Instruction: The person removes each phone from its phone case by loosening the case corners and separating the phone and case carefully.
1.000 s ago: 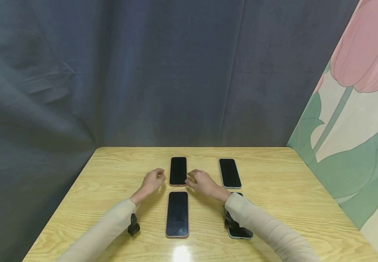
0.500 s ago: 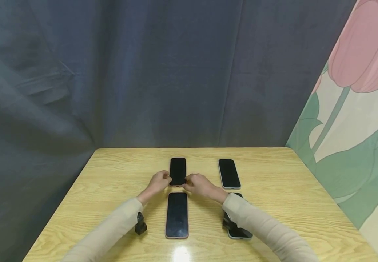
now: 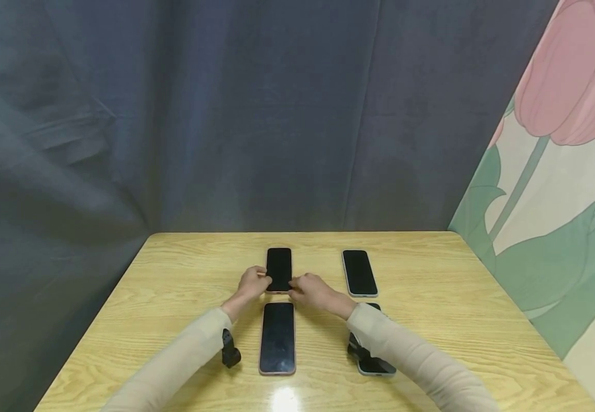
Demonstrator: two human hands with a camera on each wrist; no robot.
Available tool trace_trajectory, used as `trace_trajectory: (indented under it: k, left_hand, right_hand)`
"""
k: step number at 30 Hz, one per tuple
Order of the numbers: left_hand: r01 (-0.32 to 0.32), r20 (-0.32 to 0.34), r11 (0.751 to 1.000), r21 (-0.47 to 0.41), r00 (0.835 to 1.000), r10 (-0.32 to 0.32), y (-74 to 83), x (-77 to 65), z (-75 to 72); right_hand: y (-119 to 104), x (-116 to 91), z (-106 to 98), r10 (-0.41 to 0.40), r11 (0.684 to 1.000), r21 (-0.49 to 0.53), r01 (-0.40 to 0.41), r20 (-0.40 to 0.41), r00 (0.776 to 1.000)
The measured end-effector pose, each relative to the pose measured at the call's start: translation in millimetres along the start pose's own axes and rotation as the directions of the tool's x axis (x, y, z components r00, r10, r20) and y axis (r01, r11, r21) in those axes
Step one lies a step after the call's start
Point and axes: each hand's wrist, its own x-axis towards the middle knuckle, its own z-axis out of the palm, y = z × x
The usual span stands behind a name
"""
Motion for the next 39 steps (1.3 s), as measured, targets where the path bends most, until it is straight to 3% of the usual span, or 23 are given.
trace_trajectory:
  k: [7,12,25,34,39]
  left_hand:
    - [0.070,-0.007,0.993,-0.092,0.997,-0.071,6.5,2.0,5.9]
    - [0.112,0.026,0.990,-0.091,0.994,-0.110,10.0,4.9,8.4]
    - [0.079,0.032,0.984,-0.160,0.997,-0.074,10.2,17.8,14.4]
    - [0.079,0.055,0.968,-0.238,0.996,-0.068,4.9,22.8,12.3]
    - [0.110,0.060,0.956,-0.273,0.993,-0.097,3.2,21.6,10.8]
  right_hand:
    - [-1,-3,-3,0.007,1.000,-0.012,-0.007,0.018,1.000]
    - [1,-5,-4,0.034,0.999,-0.011,-0.033,0.014,0.999]
    - [3,-8,-1,0.017,1.000,-0.020,-0.017,-0.015,1.000]
    - [0,-8,-4,0.014,1.000,0.001,-0.014,-0.016,1.000]
    - [0,-9,-2,0.020,1.000,-0.001,-0.020,0.000,1.000]
